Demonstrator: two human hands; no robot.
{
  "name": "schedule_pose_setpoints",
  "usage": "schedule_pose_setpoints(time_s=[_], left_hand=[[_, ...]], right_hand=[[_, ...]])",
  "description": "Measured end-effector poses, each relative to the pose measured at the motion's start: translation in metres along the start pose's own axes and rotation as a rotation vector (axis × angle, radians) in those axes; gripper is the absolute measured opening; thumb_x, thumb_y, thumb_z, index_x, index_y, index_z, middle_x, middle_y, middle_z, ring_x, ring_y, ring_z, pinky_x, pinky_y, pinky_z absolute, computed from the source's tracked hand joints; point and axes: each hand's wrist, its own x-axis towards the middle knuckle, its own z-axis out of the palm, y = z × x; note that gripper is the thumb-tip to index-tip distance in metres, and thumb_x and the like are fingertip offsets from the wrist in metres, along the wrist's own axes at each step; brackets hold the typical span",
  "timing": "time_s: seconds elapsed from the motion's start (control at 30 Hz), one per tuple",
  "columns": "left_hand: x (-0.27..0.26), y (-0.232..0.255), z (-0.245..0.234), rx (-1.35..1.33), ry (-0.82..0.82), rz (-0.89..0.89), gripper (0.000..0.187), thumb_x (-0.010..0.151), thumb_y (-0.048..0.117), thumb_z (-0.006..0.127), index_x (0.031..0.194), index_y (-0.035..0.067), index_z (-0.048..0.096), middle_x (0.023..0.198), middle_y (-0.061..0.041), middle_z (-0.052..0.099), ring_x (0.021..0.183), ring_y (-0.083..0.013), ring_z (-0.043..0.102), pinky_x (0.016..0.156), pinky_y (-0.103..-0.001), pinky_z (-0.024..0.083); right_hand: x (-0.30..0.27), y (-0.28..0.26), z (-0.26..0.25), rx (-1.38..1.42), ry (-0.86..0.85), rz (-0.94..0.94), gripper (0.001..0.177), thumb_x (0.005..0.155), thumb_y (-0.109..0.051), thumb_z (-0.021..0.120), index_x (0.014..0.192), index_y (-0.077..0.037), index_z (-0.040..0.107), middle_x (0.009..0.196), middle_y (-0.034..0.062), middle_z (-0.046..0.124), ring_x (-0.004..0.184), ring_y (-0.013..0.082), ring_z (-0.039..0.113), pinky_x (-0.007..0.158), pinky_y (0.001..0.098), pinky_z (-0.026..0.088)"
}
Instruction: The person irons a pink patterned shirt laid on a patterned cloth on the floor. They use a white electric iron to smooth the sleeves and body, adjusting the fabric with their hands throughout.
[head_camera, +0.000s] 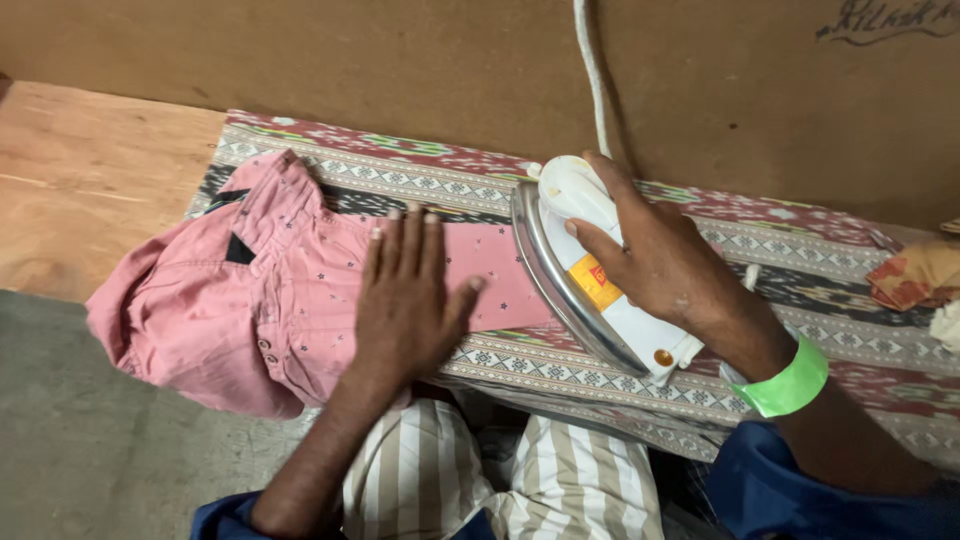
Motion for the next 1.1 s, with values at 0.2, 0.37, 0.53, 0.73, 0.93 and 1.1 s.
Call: schedule_pose_setpoints(time_s=[0.2, 0.37, 0.53, 0.73, 0.93, 1.1], left_hand=[[-0.009, -0.015, -0.004, -0.079, 0.019, -0.094, 0.074, 0.103, 0.047, 0.037, 0.154, -0.007, 0.038, 0.164, -0.025, 0.032, 0.155, -0.0364, 0.025, 0.126, -0.053, 0.012], [-0.009, -0.028, -0.018, 0.001, 0.053, -0.111, 0.066, 0.105, 0.041, 0.037, 0.155, -0.003, 0.040, 0.164, -0.024, 0.034, 0.154, -0.0378, 0.027, 0.125, -0.053, 0.014], [-0.021, -0.040, -0.037, -0.053, 0.040, -0.152, 0.060, 0.104, 0.040, 0.039, 0.155, 0.009, 0.044, 0.161, -0.022, 0.038, 0.151, -0.0376, 0.030, 0.122, -0.054, 0.016], [-0.024, -0.043, -0.031, -0.065, 0.100, -0.186, 0.058, 0.102, 0.033, 0.041, 0.153, 0.007, 0.045, 0.161, -0.018, 0.041, 0.151, -0.0332, 0.033, 0.123, -0.052, 0.016], [-0.023, -0.050, -0.022, -0.085, 0.139, -0.210, 0.059, 0.098, 0.026, 0.045, 0.150, 0.000, 0.047, 0.160, -0.018, 0.043, 0.150, -0.0308, 0.035, 0.124, -0.050, 0.020], [-0.024, -0.053, -0.018, -0.067, 0.182, -0.215, 0.060, 0.094, 0.022, 0.048, 0.148, -0.005, 0.048, 0.158, -0.021, 0.044, 0.150, -0.0322, 0.037, 0.124, -0.049, 0.022]], right_hand=[[0.000, -0.005, -0.002, 0.023, 0.010, -0.008, 0.070, 0.096, -0.033, 0.061, 0.155, -0.011, 0.031, 0.111, 0.0322, 0.070, 0.102, 0.0464, 0.071, 0.082, 0.0527, 0.056], [0.001, -0.003, -0.001, 0.035, 0.005, 0.013, 0.069, 0.096, -0.034, 0.061, 0.155, -0.012, 0.033, 0.109, 0.0293, 0.072, 0.098, 0.0415, 0.074, 0.080, 0.0504, 0.057], [-0.002, -0.005, -0.001, 0.135, 0.016, 0.029, 0.070, 0.094, -0.038, 0.064, 0.155, -0.013, 0.037, 0.104, 0.0180, 0.075, 0.076, 0.0242, 0.076, 0.069, 0.0390, 0.058], [-0.004, -0.005, -0.002, 0.245, -0.104, 0.179, 0.076, 0.095, -0.043, 0.069, 0.163, -0.022, 0.041, 0.093, 0.0161, 0.075, 0.054, 0.0183, 0.055, 0.045, 0.0317, 0.046], [0.003, -0.007, 0.007, 0.101, 0.037, -0.641, 0.063, 0.103, -0.033, 0.065, 0.154, -0.002, 0.044, 0.132, 0.0257, 0.065, 0.114, 0.0305, 0.063, 0.087, 0.0399, 0.052], [0.014, -0.036, 0.023, 0.099, -0.269, -0.022, 0.078, 0.094, -0.043, 0.067, 0.165, -0.028, 0.038, 0.132, 0.0208, 0.069, 0.109, 0.0362, 0.075, 0.095, 0.0459, 0.060]])
